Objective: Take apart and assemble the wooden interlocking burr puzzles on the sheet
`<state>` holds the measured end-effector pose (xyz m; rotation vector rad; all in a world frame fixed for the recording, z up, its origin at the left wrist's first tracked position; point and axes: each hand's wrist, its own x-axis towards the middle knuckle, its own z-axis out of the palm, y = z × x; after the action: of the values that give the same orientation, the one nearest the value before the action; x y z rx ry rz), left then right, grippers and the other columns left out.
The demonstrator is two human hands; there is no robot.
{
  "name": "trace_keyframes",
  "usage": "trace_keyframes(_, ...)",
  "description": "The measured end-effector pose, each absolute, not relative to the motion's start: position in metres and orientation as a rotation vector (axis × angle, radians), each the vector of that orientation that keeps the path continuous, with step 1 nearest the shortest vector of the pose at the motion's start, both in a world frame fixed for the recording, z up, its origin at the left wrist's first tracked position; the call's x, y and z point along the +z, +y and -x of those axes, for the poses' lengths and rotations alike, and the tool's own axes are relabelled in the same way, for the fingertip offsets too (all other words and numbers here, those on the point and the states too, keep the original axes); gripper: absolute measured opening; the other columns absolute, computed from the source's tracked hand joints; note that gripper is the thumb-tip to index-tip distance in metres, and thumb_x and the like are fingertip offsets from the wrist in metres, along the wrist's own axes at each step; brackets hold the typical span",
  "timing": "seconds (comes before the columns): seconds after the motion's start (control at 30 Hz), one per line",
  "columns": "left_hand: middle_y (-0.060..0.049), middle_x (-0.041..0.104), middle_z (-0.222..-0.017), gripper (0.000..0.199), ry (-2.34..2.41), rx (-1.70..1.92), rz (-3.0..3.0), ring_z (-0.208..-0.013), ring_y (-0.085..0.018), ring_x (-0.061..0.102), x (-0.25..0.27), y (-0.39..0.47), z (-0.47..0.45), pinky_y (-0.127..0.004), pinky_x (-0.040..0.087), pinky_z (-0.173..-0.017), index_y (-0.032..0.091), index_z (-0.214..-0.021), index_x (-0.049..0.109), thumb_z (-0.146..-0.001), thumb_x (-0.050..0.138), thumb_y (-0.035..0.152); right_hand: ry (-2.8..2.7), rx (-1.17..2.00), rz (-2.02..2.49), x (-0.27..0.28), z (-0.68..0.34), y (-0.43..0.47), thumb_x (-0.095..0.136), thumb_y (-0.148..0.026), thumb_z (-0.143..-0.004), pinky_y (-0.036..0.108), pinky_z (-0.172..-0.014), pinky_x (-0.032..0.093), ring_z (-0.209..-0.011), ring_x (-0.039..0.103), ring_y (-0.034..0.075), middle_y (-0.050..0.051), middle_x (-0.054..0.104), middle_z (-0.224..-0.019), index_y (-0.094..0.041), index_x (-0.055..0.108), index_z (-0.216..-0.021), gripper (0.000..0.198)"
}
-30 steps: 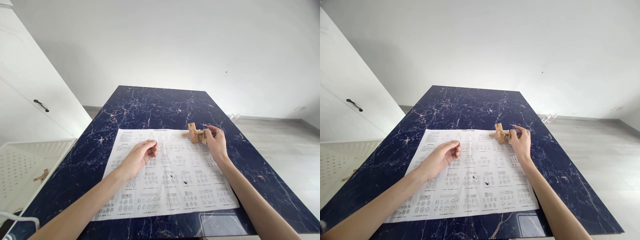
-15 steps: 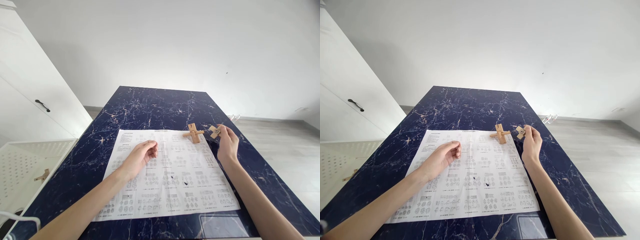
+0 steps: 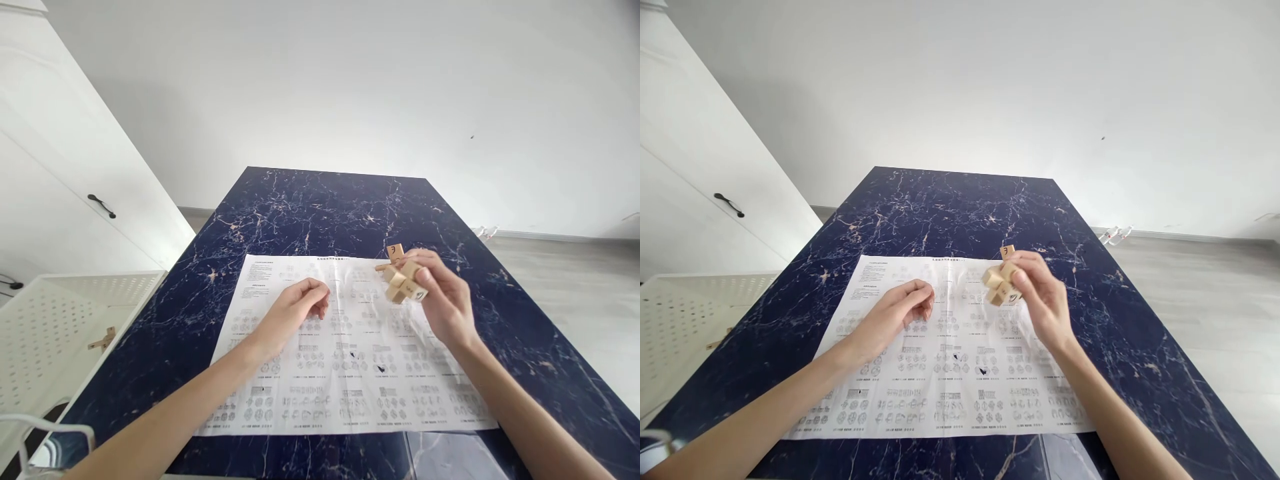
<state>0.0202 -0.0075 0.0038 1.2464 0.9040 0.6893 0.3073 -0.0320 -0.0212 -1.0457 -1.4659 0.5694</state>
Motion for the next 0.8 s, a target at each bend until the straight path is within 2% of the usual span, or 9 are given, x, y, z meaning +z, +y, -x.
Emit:
trace_keyframes(0.1,-0.001,0.065,-0.091,0.034,0.912,0.677,-1.476,-0.082,-0.017,0.060,0.004,-0.016,-0.024,-0.034,0.049,-0.081,0.021,-0.100,0.066,-0.107,0.060,0.053,-1.579,0.717,1.015,-0.020,-0.283,-0.043,0.065,-0.038,-0.107,0.042,-0.082,0.062,-0.106,0.069,0.026,0.009,0.068,-0.122,-0.030,0.079,-0.110,0.016)
trace_keyframes(0.2,-0.003,0.071,-0.095,0.031,0.821,0.691,-1.675,-0.082,-0.017,0.063,0.002,-0.022,-0.029,-0.033,0.050,-0.076,0.021,-0.111,0.066,-0.105,0.064,0.052,-1.686,0.684,0.979,-0.019,-0.265,-0.049,0.068,-0.035,-0.105,0.045,-0.088,0.061,-0.109,0.067,0.027,0.009,0.068,-0.116,-0.028,0.078,-0.110,0.014)
trace_keyframes(0.3,-0.002,0.073,-0.089,0.026,0.750,0.712,-1.747,-0.074,-0.015,0.062,0.000,-0.025,-0.031,-0.030,0.048,-0.069,0.021,-0.106,0.063,-0.108,0.062,0.047,-1.721,0.722,0.932,-0.021,-0.257,-0.050,0.069,-0.034,-0.105,0.046,-0.093,0.060,-0.110,0.067,0.026,0.008,0.066,-0.117,-0.029,0.075,-0.117,0.014)
trace_keyframes(0.4,-0.001,0.072,-0.086,0.023,0.767,0.802,-1.717,-0.072,-0.014,0.062,0.000,-0.024,-0.031,-0.028,0.048,-0.068,0.021,-0.103,0.061,-0.110,0.059,0.042,-1.680,0.751,0.958,-0.024,-0.258,-0.047,0.065,-0.033,-0.106,0.044,-0.094,0.060,-0.115,0.066,0.026,0.009,0.065,-0.122,-0.028,0.068,-0.126,0.020)
trace_keyframes(0.47,-0.001,0.071,-0.086,0.021,0.795,0.856,-1.676,-0.074,-0.015,0.063,0.000,-0.023,-0.030,-0.028,0.049,-0.069,0.021,-0.105,0.061,-0.110,0.060,0.042,-1.687,0.729,1.027,-0.025,-0.261,-0.047,0.062,-0.035,-0.107,0.040,-0.088,0.060,-0.106,0.067,0.023,0.009,0.068,-0.117,-0.026,0.065,-0.121,0.017)
trace_keyframes(0.6,-0.001,0.070,-0.089,0.022,0.826,0.861,-1.638,-0.077,-0.015,0.064,0.001,-0.021,-0.028,-0.029,0.052,-0.073,0.021,-0.107,0.063,-0.108,0.063,0.043,-1.816,0.658,1.149,-0.025,-0.264,-0.050,0.062,-0.040,-0.107,0.032,-0.064,0.054,-0.076,0.065,0.018,0.005,0.072,-0.093,-0.023,0.065,-0.107,0.018)
trace_keyframes(0.7,-0.004,0.071,-0.100,0.026,0.866,0.832,-1.660,-0.086,-0.018,0.066,0.001,-0.021,-0.028,-0.030,0.054,-0.076,0.022,-0.109,0.064,-0.108,0.062,0.047,-1.862,0.631,1.168,-0.023,-0.263,-0.054,0.061,-0.042,-0.108,0.030,-0.059,0.051,-0.068,0.064,0.017,0.003,0.073,-0.083,-0.022,0.066,-0.105,0.021)
trace_keyframes(0.8,-0.010,0.069,-0.126,0.039,0.917,0.776,-1.667,-0.103,-0.023,0.068,0.001,-0.021,-0.026,-0.035,0.057,-0.087,0.024,-0.126,0.064,-0.104,0.063,0.057,-1.852,0.677,1.176,-0.022,-0.259,-0.057,0.061,-0.044,-0.108,0.030,-0.059,0.050,-0.064,0.063,0.016,0.002,0.072,-0.077,-0.022,0.066,-0.100,0.024)
